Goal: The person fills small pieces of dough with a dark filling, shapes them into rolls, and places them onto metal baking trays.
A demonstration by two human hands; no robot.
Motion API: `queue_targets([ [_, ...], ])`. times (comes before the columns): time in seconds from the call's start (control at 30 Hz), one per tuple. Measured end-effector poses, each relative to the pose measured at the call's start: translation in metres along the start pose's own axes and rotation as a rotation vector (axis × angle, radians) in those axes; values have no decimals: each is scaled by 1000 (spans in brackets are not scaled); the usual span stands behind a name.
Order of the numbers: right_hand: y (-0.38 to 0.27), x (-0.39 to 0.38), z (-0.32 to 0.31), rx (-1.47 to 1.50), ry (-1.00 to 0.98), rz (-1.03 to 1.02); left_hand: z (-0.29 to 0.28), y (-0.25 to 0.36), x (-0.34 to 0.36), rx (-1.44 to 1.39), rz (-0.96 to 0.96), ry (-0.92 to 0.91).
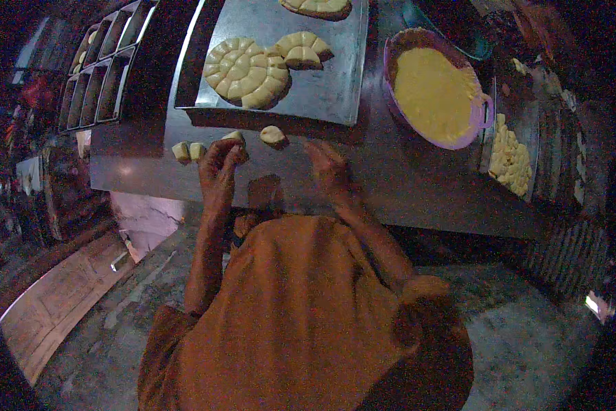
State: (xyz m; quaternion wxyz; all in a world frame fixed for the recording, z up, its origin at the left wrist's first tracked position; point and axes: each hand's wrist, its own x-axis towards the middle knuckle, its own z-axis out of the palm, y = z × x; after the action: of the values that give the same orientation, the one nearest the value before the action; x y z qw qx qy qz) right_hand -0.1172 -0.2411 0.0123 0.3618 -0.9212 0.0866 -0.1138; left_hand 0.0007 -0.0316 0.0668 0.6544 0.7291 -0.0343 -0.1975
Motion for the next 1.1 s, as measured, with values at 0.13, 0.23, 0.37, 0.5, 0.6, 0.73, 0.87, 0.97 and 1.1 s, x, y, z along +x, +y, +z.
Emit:
queue_targets([
  [0.13, -51, 50, 21, -62, -111, 171, -11, 6, 5, -29, 4, 7],
  [0.23, -76, 68, 21, -143, -118, 214, -12, 4, 4, -33, -15, 42],
  [0.37, -59, 57, 41, -126, 95, -126, -4, -7, 8, 34, 119, 51],
  [0.5, -49, 61, 23, 511, -5, 195, 40, 33, 19, 657, 753, 26],
  [0.6, -46, 37, -7, 949, -39, 324, 76, 45, 22, 620, 909, -110],
  [0.73, -30, 7, -41, 1288, -63, 413, 104, 34, 21, 593, 1103, -339],
  [0.87, -14, -5, -79, 1363, 19, 450, 146, 40, 13, 255, 944, -629],
  [0.97, 12, -7, -105, 1407, 113, 396, 183, 9, 20, 102, 681, -859],
  [1.1, 47, 16, -159, 1347, 214, 318, 223, 31, 9, -37, 392, -694],
])
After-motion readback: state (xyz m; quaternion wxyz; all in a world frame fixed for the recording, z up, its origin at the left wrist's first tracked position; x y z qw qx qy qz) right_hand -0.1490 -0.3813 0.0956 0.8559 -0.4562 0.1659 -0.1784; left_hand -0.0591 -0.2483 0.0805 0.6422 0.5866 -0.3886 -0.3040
